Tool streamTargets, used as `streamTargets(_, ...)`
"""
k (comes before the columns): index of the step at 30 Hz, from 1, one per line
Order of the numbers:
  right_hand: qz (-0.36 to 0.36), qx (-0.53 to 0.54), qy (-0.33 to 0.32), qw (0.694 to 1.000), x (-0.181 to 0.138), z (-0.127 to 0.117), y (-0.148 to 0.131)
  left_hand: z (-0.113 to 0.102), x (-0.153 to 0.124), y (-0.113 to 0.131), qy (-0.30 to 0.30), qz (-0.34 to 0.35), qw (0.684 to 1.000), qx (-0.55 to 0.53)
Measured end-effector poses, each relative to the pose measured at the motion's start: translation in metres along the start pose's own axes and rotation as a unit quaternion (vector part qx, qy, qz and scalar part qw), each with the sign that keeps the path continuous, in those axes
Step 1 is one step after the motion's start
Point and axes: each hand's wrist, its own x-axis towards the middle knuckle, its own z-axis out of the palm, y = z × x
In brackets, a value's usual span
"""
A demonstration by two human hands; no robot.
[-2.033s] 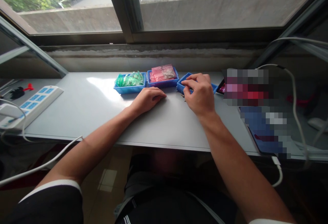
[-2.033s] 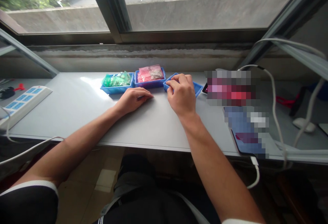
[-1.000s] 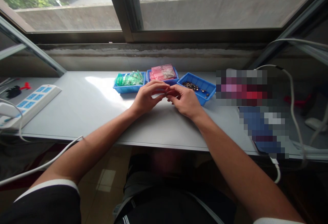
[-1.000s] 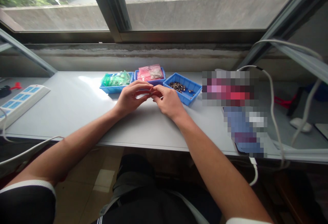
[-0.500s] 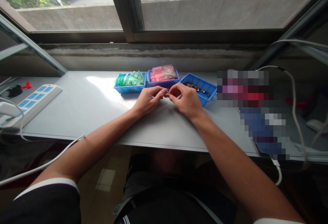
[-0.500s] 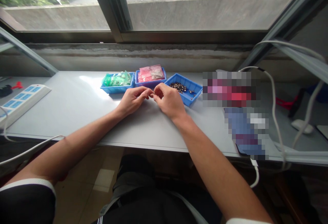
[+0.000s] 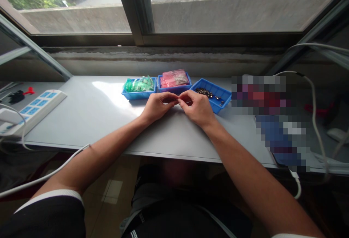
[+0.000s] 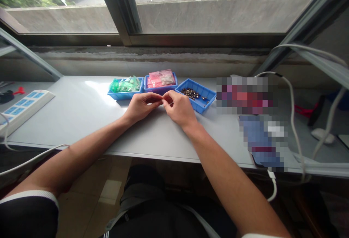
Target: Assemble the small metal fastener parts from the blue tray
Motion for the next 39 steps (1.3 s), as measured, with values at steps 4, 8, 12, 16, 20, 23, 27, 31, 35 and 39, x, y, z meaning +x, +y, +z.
streamTargets(4,0.022,0.006,-0.005,1.000,0.000,-0.001,0.002,0.001,0.000,0.000,0.008,0.015,1.000,-0.006)
streamTargets(8,0.038,0.040,-0.009,0.998,0.000,0.000,0.003,0.002,0.000,0.001,0.009,0.021,0.999,-0.024)
streamTargets(12,0.031,0.048,-0.012,0.998,0.001,0.002,0.004,0.004,0.000,-0.001,0.009,0.013,0.997,-0.073)
streamTargets(16,-0.010,0.017,-0.012,1.000,0.001,0.004,0.005,0.005,0.001,-0.003,0.013,0.005,0.994,-0.108)
streamTargets(20,-0.041,-0.017,0.002,0.999,0.001,-0.001,0.001,0.004,0.002,0.000,0.010,0.008,0.993,-0.117)
streamTargets(23,-0.078,-0.047,0.074,0.993,0.002,-0.015,-0.004,0.002,0.004,0.004,0.028,0.035,0.997,-0.064)
streamTargets(27,-0.059,-0.172,0.203,0.962,0.005,-0.039,0.000,-0.004,0.007,0.009,0.060,0.097,0.992,0.052)
streamTargets(31,-0.025,-0.258,0.246,0.934,0.006,-0.049,0.018,-0.012,0.009,0.011,0.076,0.154,0.973,0.155)
streamTargets(35,-0.024,-0.265,0.211,0.941,0.005,-0.048,0.028,-0.019,0.010,0.005,0.067,0.146,0.954,0.253)
streamTargets(39,-0.061,-0.284,0.167,0.942,0.001,-0.046,0.017,-0.021,0.010,-0.001,0.052,0.154,0.954,0.250)
